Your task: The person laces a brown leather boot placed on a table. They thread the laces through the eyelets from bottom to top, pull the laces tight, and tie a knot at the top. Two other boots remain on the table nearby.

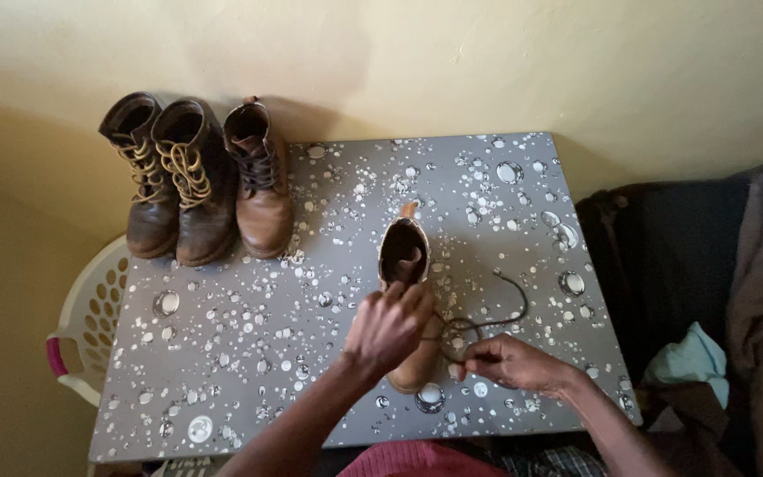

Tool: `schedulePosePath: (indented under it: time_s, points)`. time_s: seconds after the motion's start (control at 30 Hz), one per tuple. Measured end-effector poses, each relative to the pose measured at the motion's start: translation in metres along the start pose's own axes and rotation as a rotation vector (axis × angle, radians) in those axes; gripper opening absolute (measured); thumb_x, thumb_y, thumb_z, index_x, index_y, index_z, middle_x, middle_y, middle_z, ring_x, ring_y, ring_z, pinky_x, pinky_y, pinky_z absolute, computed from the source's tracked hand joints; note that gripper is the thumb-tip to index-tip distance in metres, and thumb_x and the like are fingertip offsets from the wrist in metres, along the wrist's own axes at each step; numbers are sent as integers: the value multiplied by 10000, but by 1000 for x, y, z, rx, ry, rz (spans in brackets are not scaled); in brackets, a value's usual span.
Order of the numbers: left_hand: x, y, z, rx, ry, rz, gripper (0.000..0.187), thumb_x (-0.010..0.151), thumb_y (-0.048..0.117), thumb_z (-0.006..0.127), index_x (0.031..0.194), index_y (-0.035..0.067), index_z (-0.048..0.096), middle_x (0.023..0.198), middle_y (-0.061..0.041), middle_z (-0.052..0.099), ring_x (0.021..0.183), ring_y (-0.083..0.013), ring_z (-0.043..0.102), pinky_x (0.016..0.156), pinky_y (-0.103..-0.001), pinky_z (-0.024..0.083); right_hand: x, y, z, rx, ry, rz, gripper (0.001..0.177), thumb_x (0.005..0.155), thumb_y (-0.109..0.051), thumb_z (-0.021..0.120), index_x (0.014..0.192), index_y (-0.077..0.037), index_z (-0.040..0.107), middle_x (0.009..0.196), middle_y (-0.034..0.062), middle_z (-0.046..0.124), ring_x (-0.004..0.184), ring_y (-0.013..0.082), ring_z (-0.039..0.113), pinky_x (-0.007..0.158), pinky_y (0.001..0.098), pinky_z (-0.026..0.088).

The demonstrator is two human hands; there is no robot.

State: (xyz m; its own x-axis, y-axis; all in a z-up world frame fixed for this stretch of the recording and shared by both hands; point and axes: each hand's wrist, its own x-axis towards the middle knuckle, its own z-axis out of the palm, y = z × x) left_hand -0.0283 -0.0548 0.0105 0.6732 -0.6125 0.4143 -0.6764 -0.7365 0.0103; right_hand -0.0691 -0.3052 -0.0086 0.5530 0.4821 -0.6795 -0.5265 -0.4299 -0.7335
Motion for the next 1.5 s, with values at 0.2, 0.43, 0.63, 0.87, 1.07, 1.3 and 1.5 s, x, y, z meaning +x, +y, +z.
schedulePosePath:
  time_s: [0.2, 0.43, 0.63, 0.87, 1.07, 1.3, 1.5]
  points:
    - [3, -27, -69, -666, -11, -706, 256, 982, 267, 687, 820, 73, 727, 793, -60, 714, 646, -162, 657, 609, -330, 522, 3, 24, -25, -93, -28, 61, 235, 1022, -210, 626, 1120, -60, 779, 749, 37, 513, 610, 111, 395, 587, 305, 356]
    - [-34, -118, -139, -1271, 382, -1016, 238, 1021, 225, 587, 1016, 16, 700, 906, -43, 651, 766, -121, 550, 699, -282, 447, 33, 33, -40, 74, 53, -47, 228, 921, -300, 631, 1041, -122, 706, 847, -2, 637, 742, 139, 575, 767, 339, 522]
    - [-104, -163, -159, -1450, 448, -1197, 245, 1036, 219, 556, 1156, 13, 608, 1047, -105, 667, 1066, -236, 657, 923, -403, 523, 40, 18, -34, 61, 210, 28, 457, 982, -523, 526, 933, -79, 621, 862, -4, 628, 881, 188, 625, 914, 459, 527]
    - [-164, -176, -81, -913, -166, -1465, 439, 961, 332, 605, 1250, 6, 661, 1110, -162, 730, 1013, -298, 682, 865, -444, 566, 54, -3, -17, -130, 347, -245, 305, 957, -298, 604, 1151, -133, 772, 1168, 12, 789, 994, 24, 694, 946, 297, 549]
    - [-135, -133, -34, -282, -486, -1253, 363, 912, 335, 660, 1192, 110, 713, 1146, -174, 729, 1007, -326, 727, 906, -463, 578, 56, -31, 5, -291, 590, 70, 316, 917, -362, 702, 1168, -185, 780, 942, 85, 833, 466, 97, 468, 449, 300, 375]
    - [-53, -25, -14, -685, -359, -768, 316, 896, 116, 609, 1200, 84, 689, 1311, -123, 641, 986, -310, 711, 878, -423, 595, 65, -28, 10, -456, 708, 54, 310, 898, -414, 711, 1140, -238, 794, 782, -146, 572, 369, 76, 453, 341, 272, 341]
    - [-21, 5, 3, -463, -110, -476, 541, 682, -77, 572, 1214, -27, 661, 1208, -222, 673, 1008, -383, 686, 792, -452, 595, 79, -14, 5, -618, 683, 143, 368, 974, -450, 672, 1290, -263, 697, 590, 85, 628, 386, 119, 336, 382, 289, 255]
